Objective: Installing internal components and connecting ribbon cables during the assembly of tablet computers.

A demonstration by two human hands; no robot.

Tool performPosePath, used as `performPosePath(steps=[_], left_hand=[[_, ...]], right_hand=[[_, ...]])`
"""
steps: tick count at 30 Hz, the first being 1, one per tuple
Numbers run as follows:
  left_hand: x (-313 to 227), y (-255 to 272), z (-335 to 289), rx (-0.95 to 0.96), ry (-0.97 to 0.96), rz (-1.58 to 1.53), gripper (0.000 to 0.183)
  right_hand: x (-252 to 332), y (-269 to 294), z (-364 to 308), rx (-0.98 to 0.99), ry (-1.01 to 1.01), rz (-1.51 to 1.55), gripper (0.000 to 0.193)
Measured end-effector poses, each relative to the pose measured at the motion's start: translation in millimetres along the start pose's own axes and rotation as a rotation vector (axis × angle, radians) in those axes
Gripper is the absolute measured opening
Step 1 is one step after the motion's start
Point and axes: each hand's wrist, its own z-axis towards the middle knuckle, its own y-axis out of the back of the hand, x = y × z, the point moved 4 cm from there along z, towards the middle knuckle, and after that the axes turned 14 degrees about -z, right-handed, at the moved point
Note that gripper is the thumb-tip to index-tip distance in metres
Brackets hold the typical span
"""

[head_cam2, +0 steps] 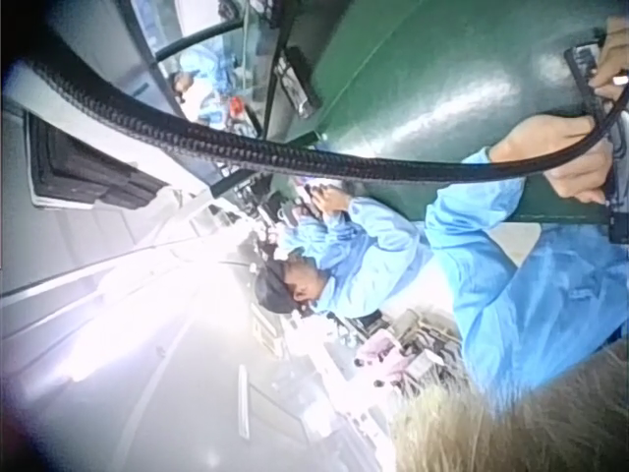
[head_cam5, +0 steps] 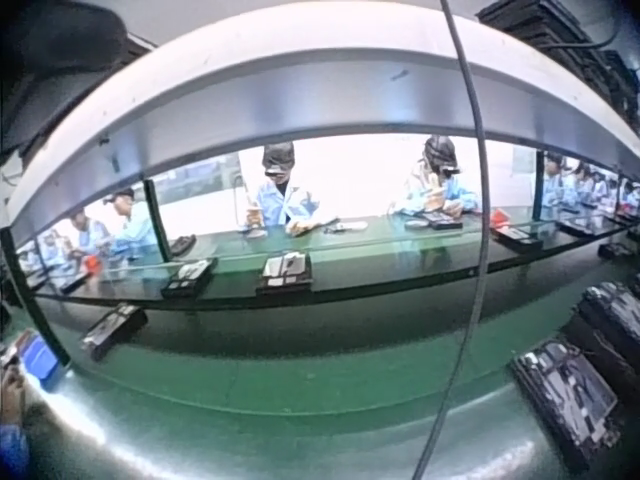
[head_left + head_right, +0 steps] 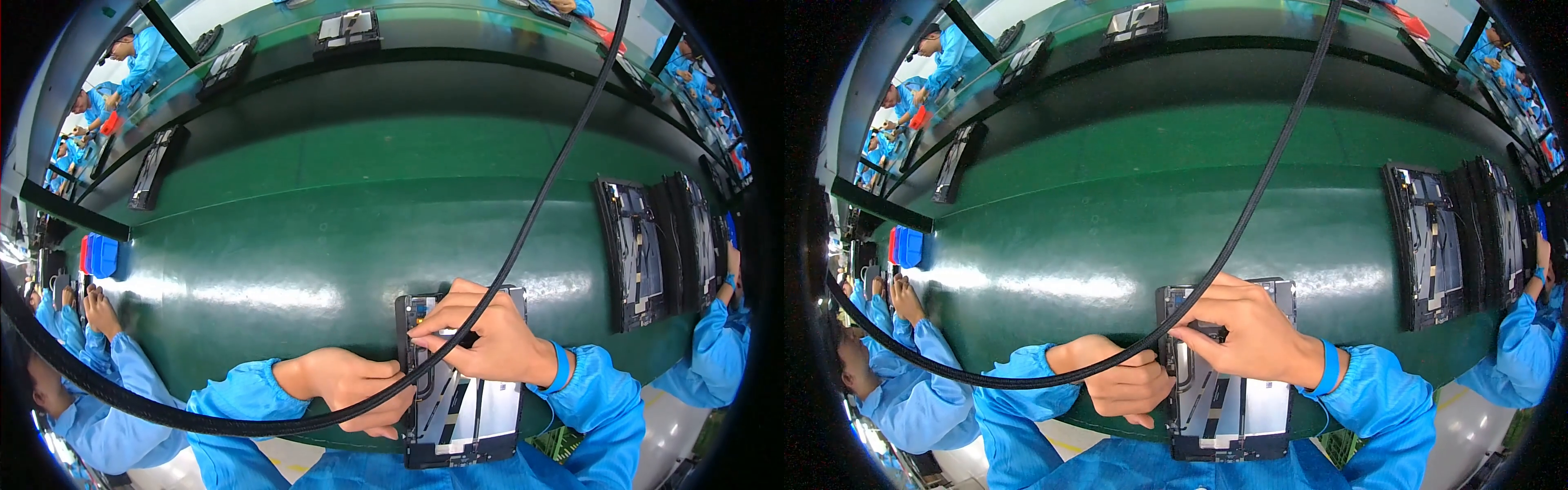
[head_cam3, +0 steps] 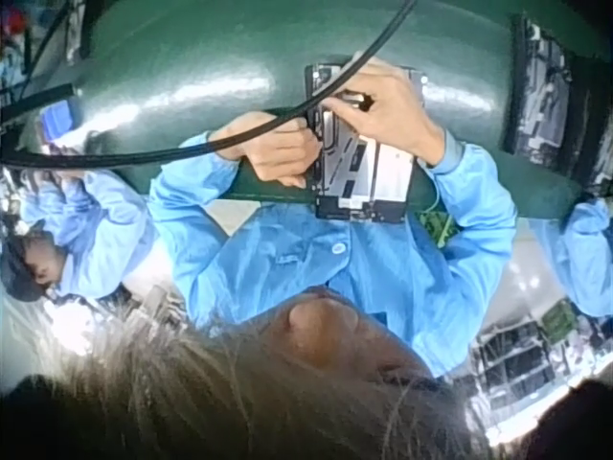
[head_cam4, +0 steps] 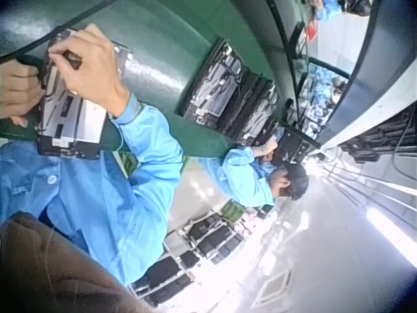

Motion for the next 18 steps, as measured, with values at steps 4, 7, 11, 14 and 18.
performPosePath(steps=[4, 7, 11, 14, 18], left_hand=[[-1.2, -2.8, 0.2, -0.006, 0.031, -0.015, 0.048], [-1.0, -1.8, 1.0, 0.015, 0.03, -0.013, 0.049], [-3.8, 1.1, 4.0, 0.003, -0.035, 0.022, 0.049], [-6.1, -0.3, 4.7, 0.015, -0.053, 0.025, 0.048], [-3.8, 1.4, 5.7, 0.021, 0.014, 0.0, 0.048]], right_hand=[[-1.0, -0.7, -1.1, 0.008, -0.004, -0.019, 0.014], [-1.4, -0.6, -1.3, -0.001, 0.0, -0.027, 0.013], [-2.1, -0.6, -2.1, 0.011, -0.01, -0.033, 0.014], [-2.1, -1.7, -1.8, 0.0, -0.005, -0.028, 0.014], [-2.2, -1.6, -2.1, -0.004, 0.007, -0.032, 0.013]])
